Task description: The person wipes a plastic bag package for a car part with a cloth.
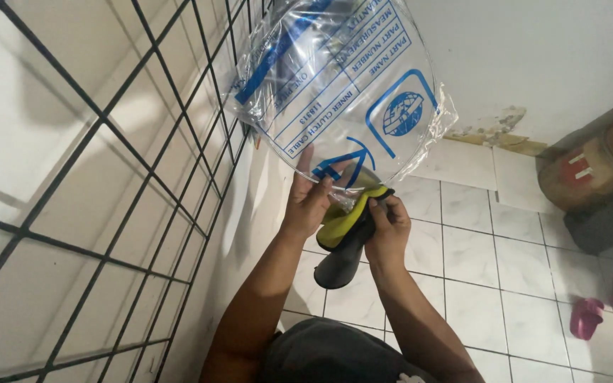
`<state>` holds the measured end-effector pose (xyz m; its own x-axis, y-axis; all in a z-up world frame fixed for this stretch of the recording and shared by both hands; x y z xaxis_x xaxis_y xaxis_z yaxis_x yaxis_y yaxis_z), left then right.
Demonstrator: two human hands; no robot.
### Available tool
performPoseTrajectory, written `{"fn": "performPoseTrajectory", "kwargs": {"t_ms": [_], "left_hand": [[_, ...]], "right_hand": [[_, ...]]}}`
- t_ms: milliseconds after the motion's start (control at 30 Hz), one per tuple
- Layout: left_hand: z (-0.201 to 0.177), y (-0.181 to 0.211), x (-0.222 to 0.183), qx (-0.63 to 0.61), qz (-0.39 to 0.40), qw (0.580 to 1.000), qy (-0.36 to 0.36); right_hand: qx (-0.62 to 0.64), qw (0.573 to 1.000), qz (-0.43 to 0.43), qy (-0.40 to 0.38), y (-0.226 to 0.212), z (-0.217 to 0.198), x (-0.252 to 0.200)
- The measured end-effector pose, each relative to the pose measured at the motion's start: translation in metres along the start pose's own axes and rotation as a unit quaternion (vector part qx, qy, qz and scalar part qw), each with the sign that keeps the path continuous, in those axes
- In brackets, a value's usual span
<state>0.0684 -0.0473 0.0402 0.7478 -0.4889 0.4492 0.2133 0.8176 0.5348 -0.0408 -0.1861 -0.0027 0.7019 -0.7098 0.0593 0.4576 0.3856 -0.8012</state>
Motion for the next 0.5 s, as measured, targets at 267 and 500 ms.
{"fn": "performPoseTrajectory", "kwargs": {"t_ms": [267,500], "left_hand": [[0.004,0.018,0.004,0.001,0.023,1.000,-0.002],[0.005,0.010,-0.001,-0.008,0.031,0.999,-0.014]], "right_hand": [[0.126,0.989,0.053,-0.048,-0.031,-0.006,0.003],[0.180,0.969,0.106,-0.134,-0.020,0.016,-0.017]]}}
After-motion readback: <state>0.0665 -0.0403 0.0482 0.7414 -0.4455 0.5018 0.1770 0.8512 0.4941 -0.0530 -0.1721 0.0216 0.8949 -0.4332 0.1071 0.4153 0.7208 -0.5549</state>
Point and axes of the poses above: each hand's wrist, its own x-axis towards the middle knuckle, its own z-axis out of the palm, y = z × x, the point moved 9 cm from there along x, towards the middle knuckle, and after that the axes turned 3 degrees about y, right-handed, at the moved point
